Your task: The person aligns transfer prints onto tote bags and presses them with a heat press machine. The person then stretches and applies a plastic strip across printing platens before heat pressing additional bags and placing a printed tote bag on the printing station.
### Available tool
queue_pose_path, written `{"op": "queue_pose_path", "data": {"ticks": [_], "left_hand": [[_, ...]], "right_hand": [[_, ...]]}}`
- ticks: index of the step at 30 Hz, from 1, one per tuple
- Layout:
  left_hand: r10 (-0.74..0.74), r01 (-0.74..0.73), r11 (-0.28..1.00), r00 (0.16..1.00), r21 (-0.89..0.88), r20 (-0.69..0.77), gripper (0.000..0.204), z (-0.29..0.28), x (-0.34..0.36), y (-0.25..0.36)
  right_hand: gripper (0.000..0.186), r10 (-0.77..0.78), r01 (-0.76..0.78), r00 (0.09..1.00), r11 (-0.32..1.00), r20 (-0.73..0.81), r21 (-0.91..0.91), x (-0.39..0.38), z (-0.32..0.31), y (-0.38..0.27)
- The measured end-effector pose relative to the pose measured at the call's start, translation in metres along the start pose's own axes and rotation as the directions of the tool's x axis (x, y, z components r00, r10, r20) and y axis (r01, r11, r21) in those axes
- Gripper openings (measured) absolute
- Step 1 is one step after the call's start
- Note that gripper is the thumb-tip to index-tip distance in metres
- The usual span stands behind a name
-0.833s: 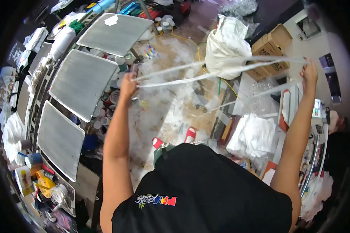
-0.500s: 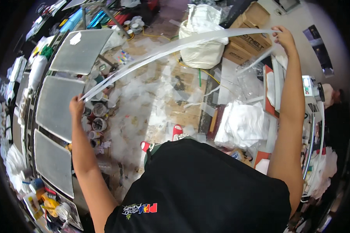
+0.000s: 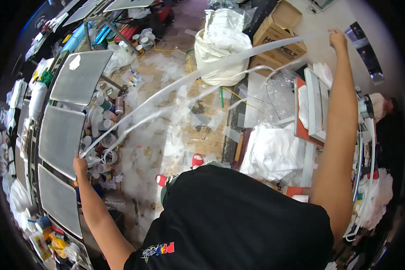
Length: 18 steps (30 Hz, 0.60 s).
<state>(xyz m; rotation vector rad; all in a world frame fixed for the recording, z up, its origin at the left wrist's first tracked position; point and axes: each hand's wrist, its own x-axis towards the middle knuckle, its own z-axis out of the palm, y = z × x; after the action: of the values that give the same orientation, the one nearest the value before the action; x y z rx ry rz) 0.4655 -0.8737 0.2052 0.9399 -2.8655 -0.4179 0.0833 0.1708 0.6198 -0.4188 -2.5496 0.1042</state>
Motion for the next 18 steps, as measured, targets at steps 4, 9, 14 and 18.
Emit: {"op": "queue_pose_path", "data": {"ticks": [4, 9, 14, 18], "left_hand": [[-0.008, 0.005, 0.999, 0.998, 0.043, 0.055, 0.027, -0.012, -0.014, 0.009], [-0.101, 0.102, 0.995, 0.994, -0.017, 0.030, 0.026, -0.020, -0.041, -0.050], [0.017, -0.020, 0.995, 0.999, -0.093, -0.038, 0.025, -0.019, -0.046, -0.052], [-0.007, 0.004, 0.986, 1.000, -0.167, -0.021, 0.031, -0.033, -0.038, -0.080]], "right_hand": [[0.039, 0.094, -0.097, 0.995, 0.987, 0.029, 0.129, 0.014, -0.035, -0.002], [0.044, 0.100, -0.105, 0.992, 0.993, -0.076, -0.061, 0.014, -0.068, -0.008], [0.045, 0.107, -0.102, 0.994, 0.936, -0.003, -0.337, -0.010, -0.093, -0.031], [0.048, 0.152, -0.152, 0.988, 0.988, 0.001, -0.039, -0.032, -0.089, -0.061]]}}
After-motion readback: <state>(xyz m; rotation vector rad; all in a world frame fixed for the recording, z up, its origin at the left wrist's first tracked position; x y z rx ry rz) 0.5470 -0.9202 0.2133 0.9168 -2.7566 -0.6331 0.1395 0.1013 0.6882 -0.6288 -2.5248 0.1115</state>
